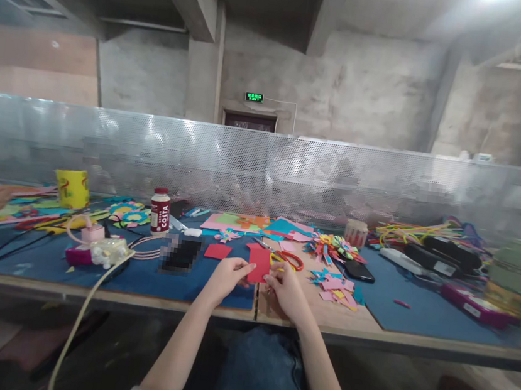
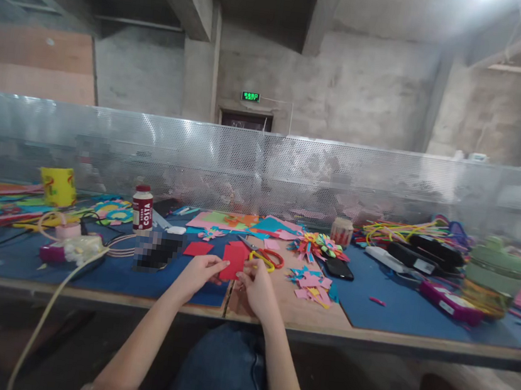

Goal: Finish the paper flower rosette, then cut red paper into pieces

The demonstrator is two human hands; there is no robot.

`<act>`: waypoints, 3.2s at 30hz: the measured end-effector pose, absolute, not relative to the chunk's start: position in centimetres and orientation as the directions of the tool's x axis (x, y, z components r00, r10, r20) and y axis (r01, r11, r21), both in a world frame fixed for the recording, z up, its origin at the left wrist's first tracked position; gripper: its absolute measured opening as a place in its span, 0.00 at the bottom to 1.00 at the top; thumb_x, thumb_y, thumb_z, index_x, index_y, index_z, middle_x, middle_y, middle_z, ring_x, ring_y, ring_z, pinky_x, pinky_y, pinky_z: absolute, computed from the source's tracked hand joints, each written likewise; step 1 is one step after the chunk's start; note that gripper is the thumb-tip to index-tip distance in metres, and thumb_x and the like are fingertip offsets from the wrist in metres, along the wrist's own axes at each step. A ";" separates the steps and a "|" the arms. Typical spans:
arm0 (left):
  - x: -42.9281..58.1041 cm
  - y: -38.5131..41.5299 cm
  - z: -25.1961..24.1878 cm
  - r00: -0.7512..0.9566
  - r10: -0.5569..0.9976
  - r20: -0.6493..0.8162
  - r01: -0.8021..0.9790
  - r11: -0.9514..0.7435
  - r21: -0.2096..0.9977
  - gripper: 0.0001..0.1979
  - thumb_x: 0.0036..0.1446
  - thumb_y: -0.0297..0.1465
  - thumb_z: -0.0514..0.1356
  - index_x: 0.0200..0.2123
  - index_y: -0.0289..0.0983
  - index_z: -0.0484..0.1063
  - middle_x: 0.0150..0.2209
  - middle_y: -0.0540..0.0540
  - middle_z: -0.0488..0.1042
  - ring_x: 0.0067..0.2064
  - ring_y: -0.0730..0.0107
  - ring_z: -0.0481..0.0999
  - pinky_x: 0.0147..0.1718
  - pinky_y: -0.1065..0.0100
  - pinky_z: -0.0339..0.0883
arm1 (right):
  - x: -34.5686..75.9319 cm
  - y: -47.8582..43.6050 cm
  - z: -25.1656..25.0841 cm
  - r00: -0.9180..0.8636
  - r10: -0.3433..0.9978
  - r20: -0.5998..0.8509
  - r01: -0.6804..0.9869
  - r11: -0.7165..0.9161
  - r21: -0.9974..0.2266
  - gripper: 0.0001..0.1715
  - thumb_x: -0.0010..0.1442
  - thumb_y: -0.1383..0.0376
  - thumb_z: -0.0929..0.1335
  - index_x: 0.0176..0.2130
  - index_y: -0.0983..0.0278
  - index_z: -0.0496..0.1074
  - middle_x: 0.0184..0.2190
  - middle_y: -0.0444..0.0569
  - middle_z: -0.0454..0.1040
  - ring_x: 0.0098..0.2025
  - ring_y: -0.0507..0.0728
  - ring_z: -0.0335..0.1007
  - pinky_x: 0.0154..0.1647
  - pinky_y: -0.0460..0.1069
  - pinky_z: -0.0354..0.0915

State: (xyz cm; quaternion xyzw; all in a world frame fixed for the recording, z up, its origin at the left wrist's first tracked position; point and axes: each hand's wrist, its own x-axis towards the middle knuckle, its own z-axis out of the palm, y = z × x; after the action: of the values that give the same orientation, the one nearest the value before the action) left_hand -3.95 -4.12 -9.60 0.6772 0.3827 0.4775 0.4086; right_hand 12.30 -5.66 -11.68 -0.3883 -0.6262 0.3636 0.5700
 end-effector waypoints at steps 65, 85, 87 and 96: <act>-10.5 2.8 -7.7 0.189 0.837 0.514 0.897 -0.360 0.256 0.15 0.54 0.22 0.48 0.39 0.36 0.72 0.41 0.41 0.75 0.42 0.65 0.74 0.41 0.71 0.61 | 13.2 -6.8 -10.4 0.112 0.933 0.343 0.131 0.328 -0.935 0.25 0.50 0.57 0.66 0.47 0.65 0.72 0.44 0.51 0.74 0.44 0.61 0.70 0.42 0.53 0.65; -11.3 2.7 -7.7 0.135 0.884 0.448 0.935 -0.263 0.238 0.12 0.54 0.26 0.51 0.33 0.34 0.75 0.35 0.40 0.77 0.38 0.62 0.75 0.38 0.69 0.61 | 13.3 -6.4 -10.9 0.151 0.938 0.313 0.109 0.299 -0.948 0.23 0.51 0.58 0.65 0.45 0.66 0.73 0.46 0.52 0.73 0.46 0.61 0.70 0.46 0.56 0.64; -11.5 2.9 -7.6 0.118 0.878 0.463 0.935 -0.256 0.247 0.11 0.54 0.26 0.52 0.34 0.35 0.75 0.36 0.41 0.77 0.40 0.62 0.74 0.40 0.69 0.61 | 13.3 -6.4 -10.9 0.163 0.933 0.321 0.106 0.306 -0.946 0.22 0.51 0.58 0.66 0.44 0.65 0.73 0.47 0.52 0.73 0.46 0.61 0.69 0.47 0.56 0.64; -11.1 2.6 -7.7 0.096 0.867 0.489 0.939 -0.242 0.245 0.06 0.52 0.24 0.54 0.32 0.36 0.69 0.34 0.41 0.75 0.39 0.61 0.74 0.37 0.68 0.62 | 13.2 -6.7 -10.6 0.136 0.937 0.323 0.090 0.313 -0.945 0.25 0.49 0.59 0.67 0.46 0.67 0.72 0.48 0.53 0.72 0.48 0.61 0.68 0.50 0.55 0.62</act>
State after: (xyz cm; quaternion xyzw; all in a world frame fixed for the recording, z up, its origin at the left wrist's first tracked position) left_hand -11.11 2.60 -7.74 0.7375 0.6121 0.2778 -0.0647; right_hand 13.25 -6.69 -10.63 -0.4649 -0.5522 0.3567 0.5931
